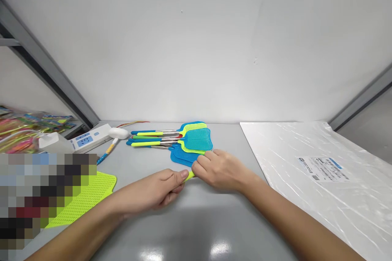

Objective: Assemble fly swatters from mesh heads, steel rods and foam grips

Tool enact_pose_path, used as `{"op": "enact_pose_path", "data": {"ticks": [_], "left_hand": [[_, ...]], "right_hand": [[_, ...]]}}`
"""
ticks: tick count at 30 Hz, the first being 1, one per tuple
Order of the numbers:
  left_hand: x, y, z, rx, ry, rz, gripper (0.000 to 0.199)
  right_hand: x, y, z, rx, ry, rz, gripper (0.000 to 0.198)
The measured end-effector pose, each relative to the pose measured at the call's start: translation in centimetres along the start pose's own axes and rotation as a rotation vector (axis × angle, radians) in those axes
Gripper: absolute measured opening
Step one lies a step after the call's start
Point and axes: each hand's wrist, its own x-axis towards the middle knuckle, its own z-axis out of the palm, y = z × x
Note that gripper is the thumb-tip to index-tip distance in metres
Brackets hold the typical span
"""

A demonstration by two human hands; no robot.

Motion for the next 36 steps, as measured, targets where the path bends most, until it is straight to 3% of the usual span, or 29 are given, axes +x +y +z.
{"op": "enact_pose_path", "data": {"ticks": [4, 6, 12, 15, 17, 19, 22, 24, 26, 29, 36], "left_hand": [[0.6, -0.3, -1.0, -0.517, -0.311, -0.196, 0.055], [0.7, -0.3, -1.3, -0.666, -0.4, -0.272, 0.053], [0.1, -0.4, -1.8, -0.774, -0.457, -0.287, 0.049], [-0.4, -0.7, -2.5, -0.758, -0.45, -0.257, 0.05], [-0.5, -0.6, -2.5, -0.652, -0.373, -0.205, 0.051], [-0.5, -0.5, -2.0, -0.439, -0.21, -0.115, 0.051], [-0.4, -0.6, -0.5, 0.1, 0.133, 0.093, 0.046], [-0.3, -0.9, 0.4, 0.483, 0.287, 0.192, 0.04], [-0.1, -1.4, 1.1, 0.758, 0.328, 0.233, 0.034], [0.1, -1.7, 1.7, 0.993, 0.315, 0.263, 0.028], [-0.3, -1.2, 1.6, 1.233, 0.347, 0.266, 0.015]], "right_hand": [[0.3, 0.9, -0.5, -0.053, 0.004, -0.001, 0.018], [0.6, 1.1, -0.9, -0.07, -0.013, 0.011, 0.018], [-0.4, 3.0, -1.6, -0.129, 0.012, 0.032, 0.018], [-2.7, 5.6, -1.9, -0.192, 0.048, 0.271, 0.021], [-3.9, 7.1, -2.0, -0.188, 0.09, 0.418, 0.019], [-4.5, 7.8, -1.9, -0.162, 0.1, 0.465, 0.018], [-4.2, 7.1, -1.2, -0.056, 0.062, 0.455, 0.018], [-3.7, 6.1, -0.7, 0.051, 0.005, 0.475, 0.018], [-3.1, 5.0, -0.2, 0.164, -0.053, 0.537, 0.018], [-2.3, 3.4, 0.0, 0.332, -0.158, 0.634, 0.018], [-1.2, 0.9, -0.3, 0.57, -0.319, 0.606, 0.013]]}}
